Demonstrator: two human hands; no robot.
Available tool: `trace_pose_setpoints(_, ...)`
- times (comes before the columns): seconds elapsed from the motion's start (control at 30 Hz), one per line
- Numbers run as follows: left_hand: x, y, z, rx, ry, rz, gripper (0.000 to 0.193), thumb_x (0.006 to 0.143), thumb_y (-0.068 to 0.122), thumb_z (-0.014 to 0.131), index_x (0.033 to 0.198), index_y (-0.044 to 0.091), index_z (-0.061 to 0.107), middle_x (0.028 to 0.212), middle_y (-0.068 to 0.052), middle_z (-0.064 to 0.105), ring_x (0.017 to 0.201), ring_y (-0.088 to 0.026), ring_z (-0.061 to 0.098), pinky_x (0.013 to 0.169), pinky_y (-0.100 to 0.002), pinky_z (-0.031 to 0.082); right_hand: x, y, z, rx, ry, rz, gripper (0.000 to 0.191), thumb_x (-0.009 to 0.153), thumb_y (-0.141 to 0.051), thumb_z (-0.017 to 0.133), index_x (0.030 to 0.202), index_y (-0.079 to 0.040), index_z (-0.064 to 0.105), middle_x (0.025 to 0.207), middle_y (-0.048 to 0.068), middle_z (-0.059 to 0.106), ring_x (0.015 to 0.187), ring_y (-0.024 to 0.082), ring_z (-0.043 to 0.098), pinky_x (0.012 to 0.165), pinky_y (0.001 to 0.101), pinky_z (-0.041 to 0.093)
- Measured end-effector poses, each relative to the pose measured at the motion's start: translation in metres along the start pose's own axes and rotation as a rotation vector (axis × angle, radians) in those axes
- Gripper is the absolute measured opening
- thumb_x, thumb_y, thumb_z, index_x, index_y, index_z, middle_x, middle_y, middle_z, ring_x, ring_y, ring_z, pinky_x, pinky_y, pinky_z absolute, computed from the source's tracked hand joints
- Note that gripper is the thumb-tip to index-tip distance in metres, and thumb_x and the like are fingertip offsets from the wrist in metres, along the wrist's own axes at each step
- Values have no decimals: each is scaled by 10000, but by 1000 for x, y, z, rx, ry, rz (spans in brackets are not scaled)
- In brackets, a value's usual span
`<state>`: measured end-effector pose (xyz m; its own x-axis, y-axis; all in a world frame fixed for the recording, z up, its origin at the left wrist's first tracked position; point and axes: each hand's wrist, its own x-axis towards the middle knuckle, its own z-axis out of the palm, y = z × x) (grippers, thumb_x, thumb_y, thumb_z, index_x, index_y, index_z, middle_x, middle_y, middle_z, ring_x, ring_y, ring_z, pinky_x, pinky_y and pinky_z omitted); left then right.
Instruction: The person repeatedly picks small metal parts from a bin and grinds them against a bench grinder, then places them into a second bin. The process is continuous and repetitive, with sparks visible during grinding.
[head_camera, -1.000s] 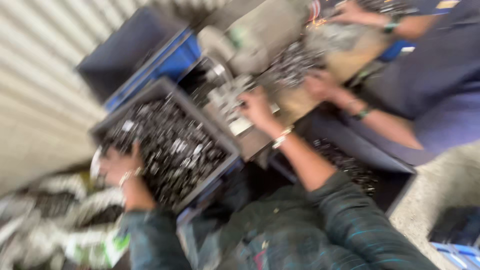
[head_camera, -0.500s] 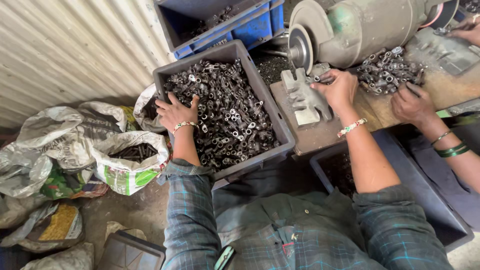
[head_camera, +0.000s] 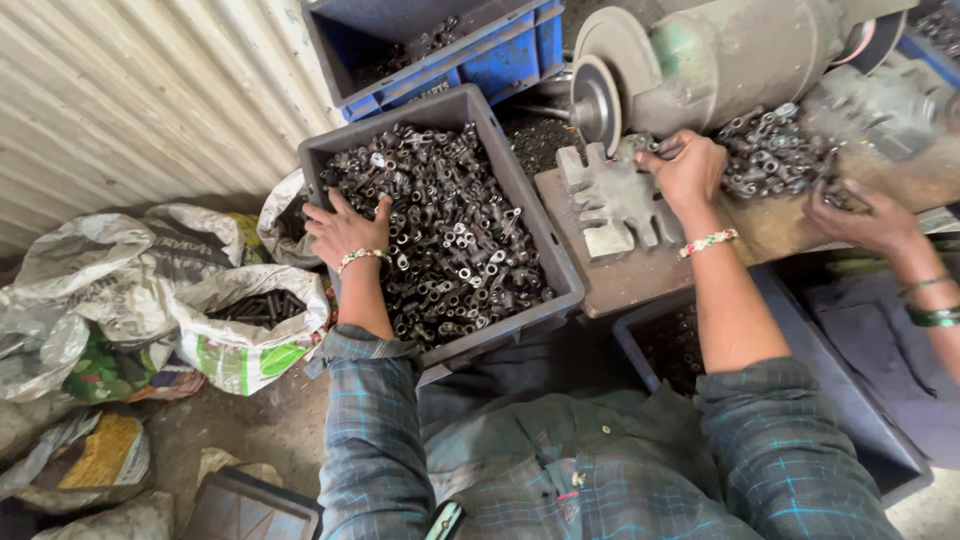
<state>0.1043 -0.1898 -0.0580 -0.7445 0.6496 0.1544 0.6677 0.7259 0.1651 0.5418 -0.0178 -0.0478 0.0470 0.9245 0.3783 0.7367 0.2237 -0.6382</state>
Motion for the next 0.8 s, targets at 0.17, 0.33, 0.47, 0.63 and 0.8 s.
trace_pose_setpoints(0.17, 2, -7, 13, -51, 68, 39, 993, 837, 856, 575, 1501, 124, 483, 1498, -355, 344, 1240, -514, 478, 941, -621, 467, -9, 12, -12, -36, 82, -205, 410, 653, -304, 984, 854, -17, 771, 791, 167, 739, 696, 297, 712, 665, 405, 547)
trace_pose_setpoints(0.33, 8, -17, 31, 27, 34, 73, 1048, 897, 855, 549, 1573, 63, 436, 1524, -411, 315, 1352, -576, 396, 992, -663, 439, -21, 10, -8, 67, -133, -329, 367, 639, -313, 968, 825, -64, 772, 821, 117, 764, 780, 262, 709, 725, 375, 551)
trace_pose_setpoints(0.47, 12, -29, 40, 70, 15, 98, 1072, 906, 874, 518, 1594, 59, 410, 1510, -453, 285, 1318, -611, 394, 899, -664, 476, -18, 1, 4, 138, -154, -209, 357, 639, -310, 959, 825, -72, 770, 813, 90, 747, 763, 239, 695, 713, 357, 554)
trace_pose_setpoints(0.63, 12, -23, 35, 33, -123, -13, 1118, 891, 888, 461, 1663, 86, 348, 1569, -440, 270, 1313, -597, 440, 959, -657, 489, -16, -3, 6, 168, -151, -154, 379, 627, -335, 957, 864, -100, 777, 823, 83, 717, 763, 215, 703, 729, 351, 555)
trace_pose_setpoints(0.8, 10, -12, 19, 52, -10, 77, 1088, 910, 879, 491, 1613, 53, 404, 1532, -443, 299, 1321, -615, 406, 937, -690, 452, -16, -4, 10, 99, -82, -254, 358, 588, -341, 963, 779, -110, 767, 792, 67, 749, 807, 271, 676, 733, 400, 523)
